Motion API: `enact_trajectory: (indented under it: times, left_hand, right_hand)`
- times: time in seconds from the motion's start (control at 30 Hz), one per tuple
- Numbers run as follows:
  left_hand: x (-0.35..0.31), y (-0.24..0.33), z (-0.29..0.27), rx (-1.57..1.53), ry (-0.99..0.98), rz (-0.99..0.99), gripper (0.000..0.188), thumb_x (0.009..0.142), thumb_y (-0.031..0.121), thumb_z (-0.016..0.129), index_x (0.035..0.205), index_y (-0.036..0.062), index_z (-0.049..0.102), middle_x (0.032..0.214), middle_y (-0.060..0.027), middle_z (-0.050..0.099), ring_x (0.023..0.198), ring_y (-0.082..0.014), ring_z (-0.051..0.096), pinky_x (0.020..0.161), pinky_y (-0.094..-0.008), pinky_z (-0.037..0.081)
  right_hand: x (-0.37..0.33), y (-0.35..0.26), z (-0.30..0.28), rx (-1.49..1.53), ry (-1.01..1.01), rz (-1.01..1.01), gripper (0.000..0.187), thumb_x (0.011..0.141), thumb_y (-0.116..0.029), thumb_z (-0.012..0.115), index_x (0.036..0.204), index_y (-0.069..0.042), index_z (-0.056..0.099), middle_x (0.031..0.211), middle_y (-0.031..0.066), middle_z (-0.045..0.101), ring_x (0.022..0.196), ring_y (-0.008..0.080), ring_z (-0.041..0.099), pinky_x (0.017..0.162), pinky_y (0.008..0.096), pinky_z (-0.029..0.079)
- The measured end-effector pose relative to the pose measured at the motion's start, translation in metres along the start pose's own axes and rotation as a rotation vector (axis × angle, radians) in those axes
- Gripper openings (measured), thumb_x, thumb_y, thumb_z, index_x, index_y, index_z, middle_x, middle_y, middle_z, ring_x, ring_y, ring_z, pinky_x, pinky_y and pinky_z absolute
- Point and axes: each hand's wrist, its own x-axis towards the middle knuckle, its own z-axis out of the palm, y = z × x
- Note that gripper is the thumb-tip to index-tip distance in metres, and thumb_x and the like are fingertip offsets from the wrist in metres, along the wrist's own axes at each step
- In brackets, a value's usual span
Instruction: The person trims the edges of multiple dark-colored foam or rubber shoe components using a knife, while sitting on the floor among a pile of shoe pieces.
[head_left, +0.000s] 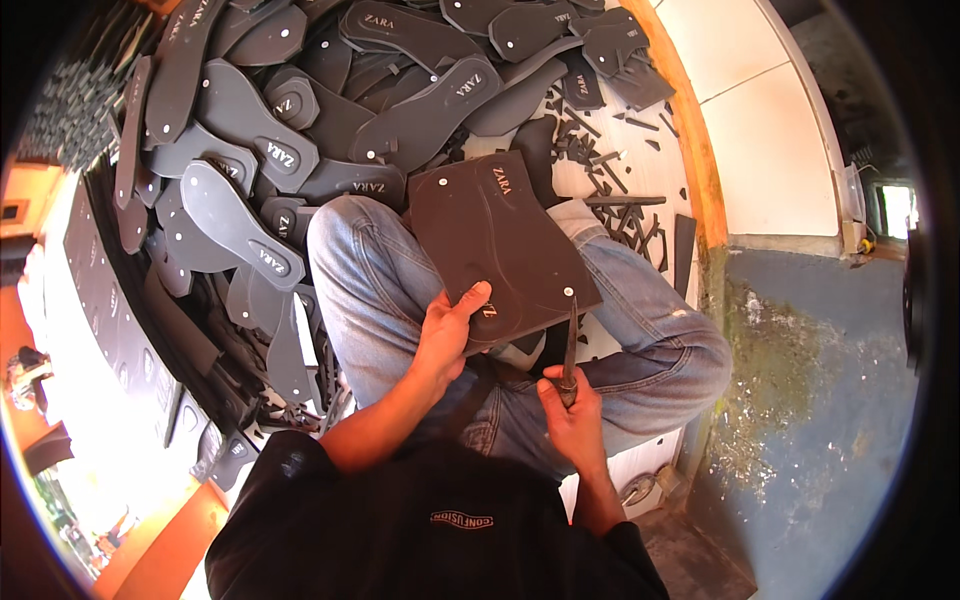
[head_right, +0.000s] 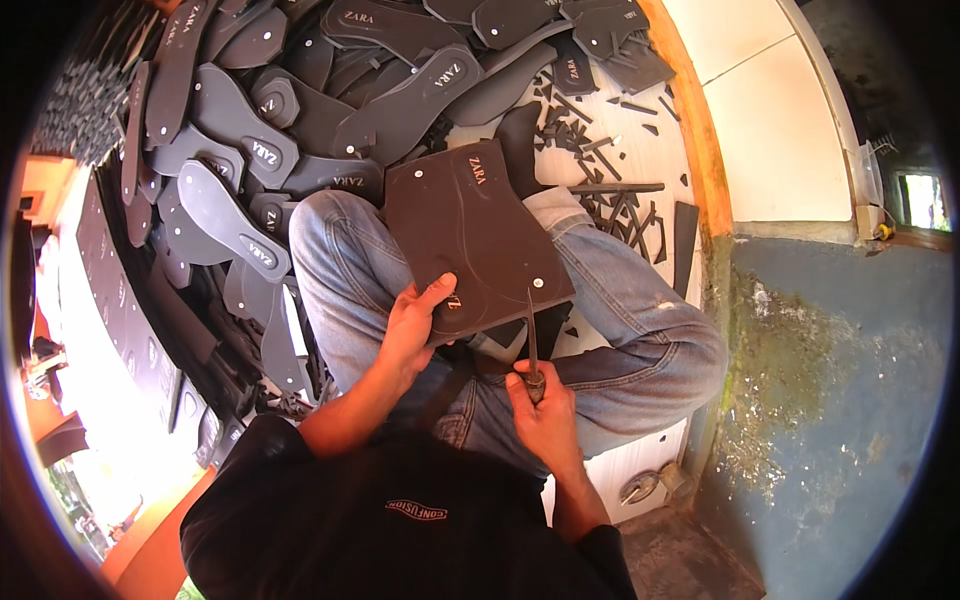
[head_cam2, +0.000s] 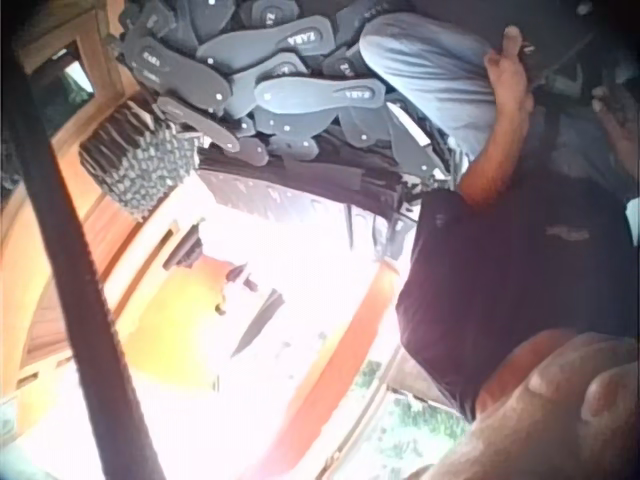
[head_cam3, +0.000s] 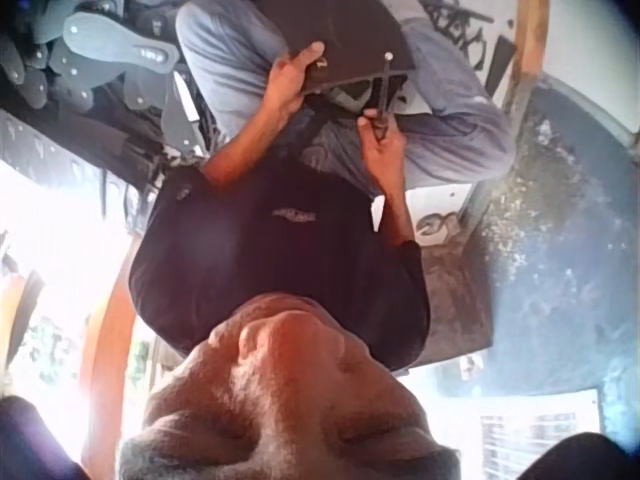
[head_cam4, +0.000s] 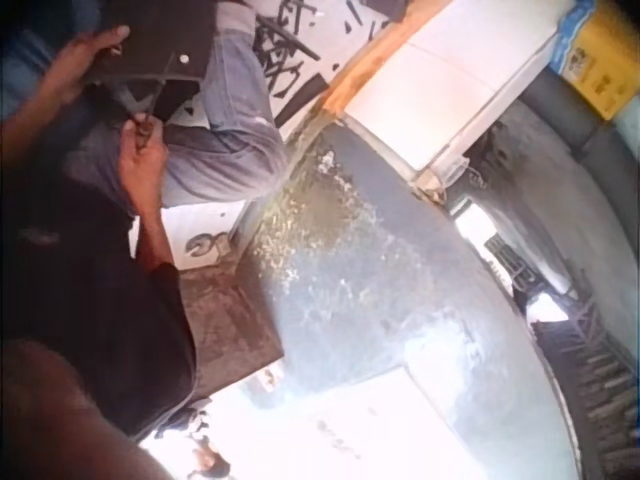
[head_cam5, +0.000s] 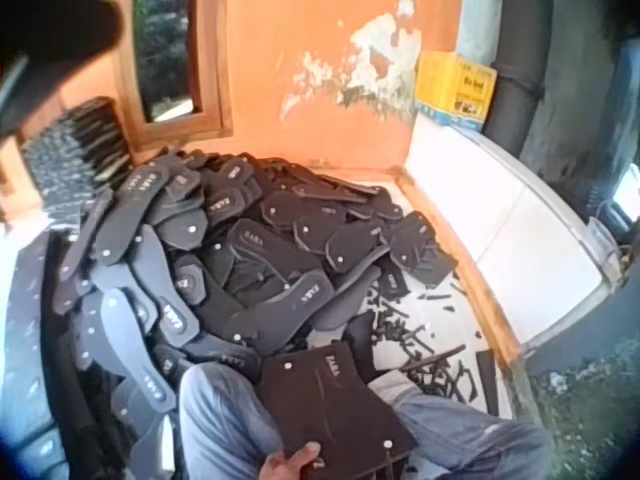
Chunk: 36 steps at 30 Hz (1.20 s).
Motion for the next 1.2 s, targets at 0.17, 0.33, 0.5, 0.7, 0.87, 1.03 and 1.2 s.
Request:
enact_trajectory:
  times: [0.17, 0.33, 0.5, 0.7, 0.87, 1.03, 1.2]
  left_hand:
    - [-0.021, -0.012, -0.002, -0.04, -0.042, -0.066, 0.032, 0.086, 0.03, 0.063, 0.105, 0.0054, 0.054, 0.085, -0.0041, 0.062, 0.062, -0.0125, 0.06, 0.04, -0.0246, 0.041]
    - [-0.052, -0.02, -0.005, -0.109, 0.008, -0.088, 0.032, 0.086, 0.031, 0.063, 0.104, 0.006, 0.054, 0.081, -0.0032, 0.063, 0.06, -0.0116, 0.06, 0.039, -0.0243, 0.041]
    - [-0.047, -0.005, 0.004, -0.103, 0.034, -0.095, 0.027, 0.087, 0.03, 0.061, 0.1, 0.0071, 0.056, 0.078, -0.0017, 0.061, 0.06, -0.0093, 0.058, 0.04, -0.023, 0.039]
    - [-0.02, -0.006, 0.015, -0.123, 0.044, 0.009, 0.023, 0.087, 0.027, 0.062, 0.095, 0.006, 0.056, 0.075, -0.0026, 0.061, 0.056, -0.0109, 0.059, 0.04, -0.0239, 0.042]
    - [-0.013, -0.017, 0.0, -0.07, 0.057, 0.016, 0.022, 0.086, 0.026, 0.063, 0.094, 0.0066, 0.056, 0.072, -0.0022, 0.061, 0.051, -0.0113, 0.058, 0.037, -0.0234, 0.041]
    - [-0.012, -0.018, 0.003, -0.095, 0.063, 0.014, 0.022, 0.087, 0.025, 0.062, 0.095, 0.0058, 0.056, 0.075, -0.0032, 0.061, 0.054, -0.0122, 0.058, 0.036, -0.0246, 0.04]
    - [-0.016, -0.012, 0.011, -0.106, 0.096, 0.007, 0.022, 0.086, 0.025, 0.063, 0.097, 0.0071, 0.057, 0.074, -0.0018, 0.062, 0.053, -0.0111, 0.059, 0.036, -0.0235, 0.04]
  right_hand:
    - [0.002, 0.0, -0.009, 0.052, -0.03, 0.02, 0.011, 0.086, -0.009, 0.061, 0.093, -0.002, 0.056, 0.051, -0.0009, 0.044, 0.047, 0.0057, 0.041, 0.045, 0.0247, 0.034]
    - [-0.005, 0.024, -0.007, 0.143, -0.048, 0.033, 0.01, 0.085, -0.006, 0.061, 0.092, -0.001, 0.056, 0.051, -0.0014, 0.046, 0.047, 0.0045, 0.042, 0.045, 0.0225, 0.034]
    - [-0.003, 0.026, -0.009, 0.201, 0.021, -0.058, 0.011, 0.085, -0.007, 0.061, 0.092, 0.0, 0.056, 0.053, -0.0018, 0.047, 0.049, 0.004, 0.043, 0.046, 0.0218, 0.034]
    - [0.004, 0.015, -0.021, 0.135, -0.034, -0.044, 0.011, 0.085, -0.008, 0.061, 0.092, -0.001, 0.056, 0.054, -0.0018, 0.048, 0.05, 0.0042, 0.042, 0.047, 0.0214, 0.033]
    - [-0.008, 0.027, -0.023, 0.001, -0.109, 0.008, 0.008, 0.083, -0.006, 0.06, 0.09, -0.002, 0.058, 0.052, 0.0003, 0.048, 0.048, 0.0056, 0.041, 0.046, 0.0238, 0.034]
    - [-0.014, 0.03, -0.023, -0.067, -0.164, 0.066, 0.009, 0.08, -0.005, 0.058, 0.089, -0.002, 0.059, 0.051, 0.0037, 0.048, 0.045, 0.0091, 0.044, 0.046, 0.0262, 0.037]
    - [-0.012, 0.033, -0.02, -0.099, -0.177, 0.068, 0.01, 0.078, -0.004, 0.058, 0.087, -0.002, 0.06, 0.05, 0.0057, 0.048, 0.043, 0.0126, 0.046, 0.046, 0.0273, 0.038]
